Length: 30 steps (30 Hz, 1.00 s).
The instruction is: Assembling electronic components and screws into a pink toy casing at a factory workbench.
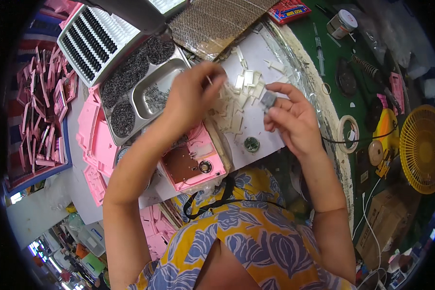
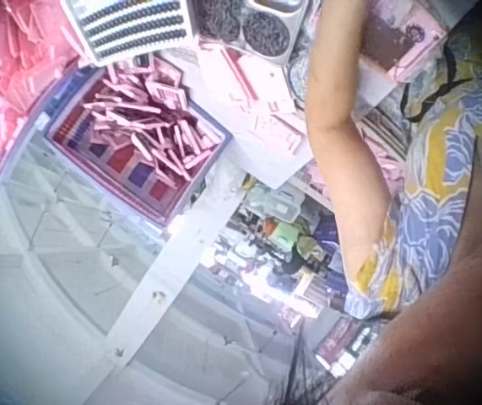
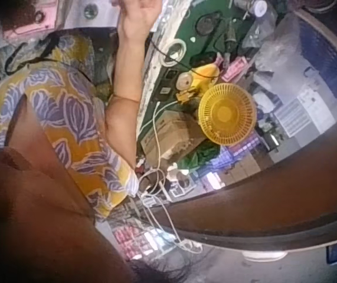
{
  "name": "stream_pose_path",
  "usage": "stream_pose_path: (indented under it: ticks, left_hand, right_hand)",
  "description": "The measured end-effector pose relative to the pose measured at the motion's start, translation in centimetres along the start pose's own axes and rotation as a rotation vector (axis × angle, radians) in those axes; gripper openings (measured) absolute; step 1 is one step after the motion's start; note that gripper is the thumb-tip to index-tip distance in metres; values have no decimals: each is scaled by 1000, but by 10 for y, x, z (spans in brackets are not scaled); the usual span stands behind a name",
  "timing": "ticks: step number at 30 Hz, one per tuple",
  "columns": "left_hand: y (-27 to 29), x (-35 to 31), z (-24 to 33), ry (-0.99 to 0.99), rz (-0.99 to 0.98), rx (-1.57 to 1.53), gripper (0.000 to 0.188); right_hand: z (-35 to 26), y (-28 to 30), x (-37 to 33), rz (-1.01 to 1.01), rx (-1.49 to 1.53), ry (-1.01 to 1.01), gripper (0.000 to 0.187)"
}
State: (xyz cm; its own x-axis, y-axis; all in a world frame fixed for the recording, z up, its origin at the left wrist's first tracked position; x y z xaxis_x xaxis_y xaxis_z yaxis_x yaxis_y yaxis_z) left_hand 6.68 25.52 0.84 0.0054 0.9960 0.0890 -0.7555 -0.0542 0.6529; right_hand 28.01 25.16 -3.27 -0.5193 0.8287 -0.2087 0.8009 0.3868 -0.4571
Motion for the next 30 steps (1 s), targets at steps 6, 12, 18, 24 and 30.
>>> stream_pose_path:
  ticks: [6,12,18,24,30]
  left_hand:
    - [33,65,-33,-317,194,386,14]
    - [31,82,-35,-537,97,446,13]
    - [58,58,3,-444,338,349,14]
    - [49,-51,27,-21,159,-482,9]
    - [28,-151,8,173,66,-599,11]
  right_hand:
    - [11,15,-6,-20,125,-77,50]
    - [9,23,-16,-10,80,-108,50]
    - [11,3,-27,-96,-484,-84,37]
    - [19,-14,-36,-167,-992,-90,34]
    - [22,-53,-36,-217,-1466,407,34]
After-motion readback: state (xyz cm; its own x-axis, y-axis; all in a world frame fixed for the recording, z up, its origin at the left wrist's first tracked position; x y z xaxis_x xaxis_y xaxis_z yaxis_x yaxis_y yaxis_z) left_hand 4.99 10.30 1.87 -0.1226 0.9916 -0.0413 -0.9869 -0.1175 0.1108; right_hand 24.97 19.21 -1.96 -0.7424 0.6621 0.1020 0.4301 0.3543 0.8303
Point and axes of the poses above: each hand's wrist, its own x-axis towards the middle knuckle, its own y-axis out of the back of the hand, z = x × y, the point moved 8 cm from there along x, towards the middle knuckle, and after that the axes turned 1 degree about -x, right-handed, at the moved point
